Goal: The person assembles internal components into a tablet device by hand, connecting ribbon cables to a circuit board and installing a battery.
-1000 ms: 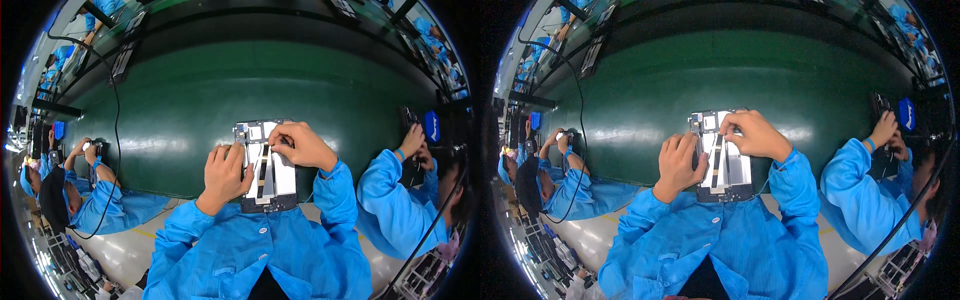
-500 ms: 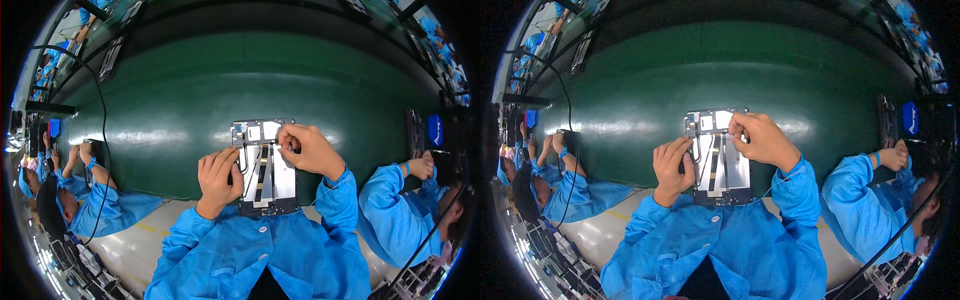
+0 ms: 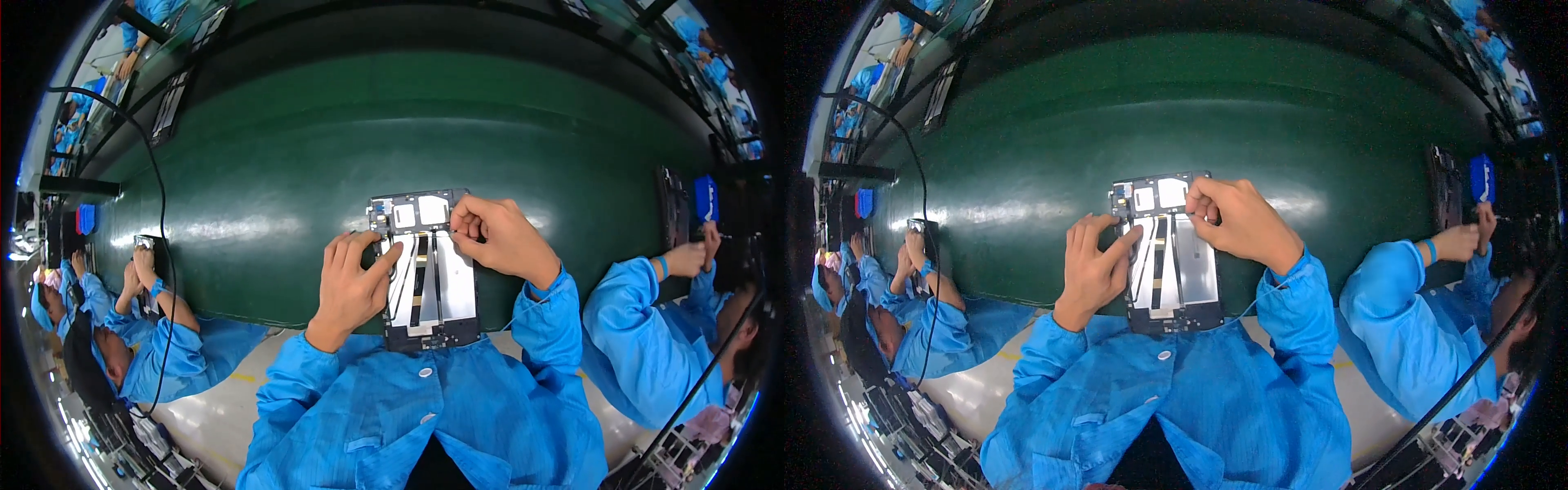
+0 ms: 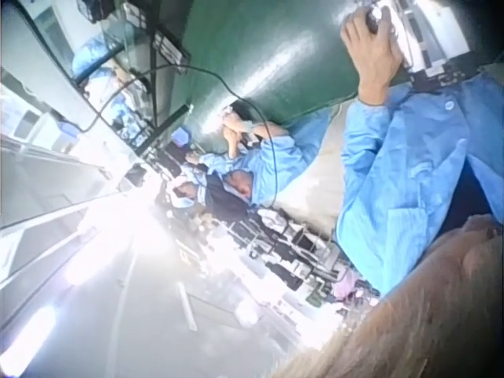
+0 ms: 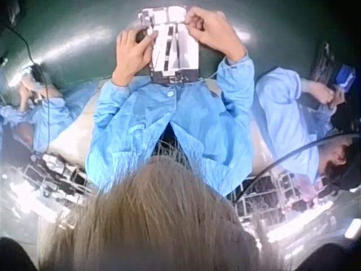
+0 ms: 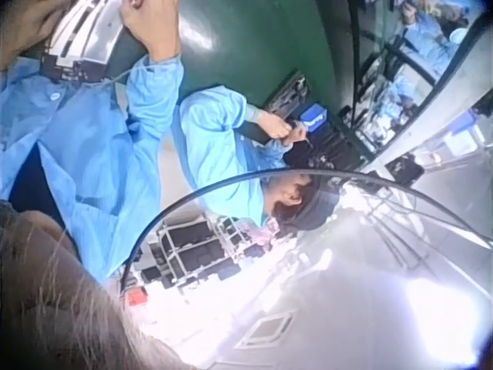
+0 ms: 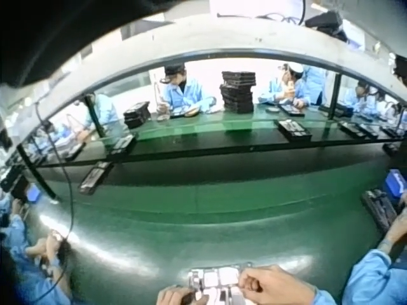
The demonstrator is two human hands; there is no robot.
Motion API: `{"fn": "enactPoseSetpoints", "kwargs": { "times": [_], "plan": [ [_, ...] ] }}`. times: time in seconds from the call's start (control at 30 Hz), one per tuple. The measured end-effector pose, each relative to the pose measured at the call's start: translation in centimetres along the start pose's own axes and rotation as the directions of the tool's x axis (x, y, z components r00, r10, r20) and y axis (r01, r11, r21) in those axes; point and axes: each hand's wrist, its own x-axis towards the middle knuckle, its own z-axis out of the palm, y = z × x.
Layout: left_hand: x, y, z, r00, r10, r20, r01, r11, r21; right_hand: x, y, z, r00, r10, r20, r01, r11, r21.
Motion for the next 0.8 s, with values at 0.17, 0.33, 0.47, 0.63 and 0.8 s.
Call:
{"fn": "enactPoseSetpoints", "kwargs": {
  "times": [0.17,0.33,0.47,0.63,0.8],
  "plan": [
    [1.9,0.1,-0.3,0.992,0.098,0.074,-0.097,0.995,-0.012,-0.1,0.5,-0.6,0.999,0.026,-0.018,-0.026,1.0,0.002],
    [2.9,0.8,0.3,0.972,0.183,0.147,-0.162,0.976,-0.148,-0.5,1.3,-1.2,0.997,0.082,-0.01,-0.082,0.997,-0.002],
    [2.7,0.9,-0.3,0.979,0.136,0.15,-0.09,0.956,-0.278,-0.5,1.5,-0.9,0.996,0.088,-0.02,-0.086,0.993,0.084],
    [2.0,1.1,-1.0,0.979,0.13,0.155,-0.066,0.929,-0.363,-0.5,1.4,-1.5,0.996,0.092,0.002,-0.092,0.993,0.068],
    [1.1,1.2,-0.4,0.98,0.122,0.156,-0.053,0.92,-0.389,-0.7,1.8,-1.9,0.994,0.106,0.021,-0.108,0.987,0.118]
  ]
}}
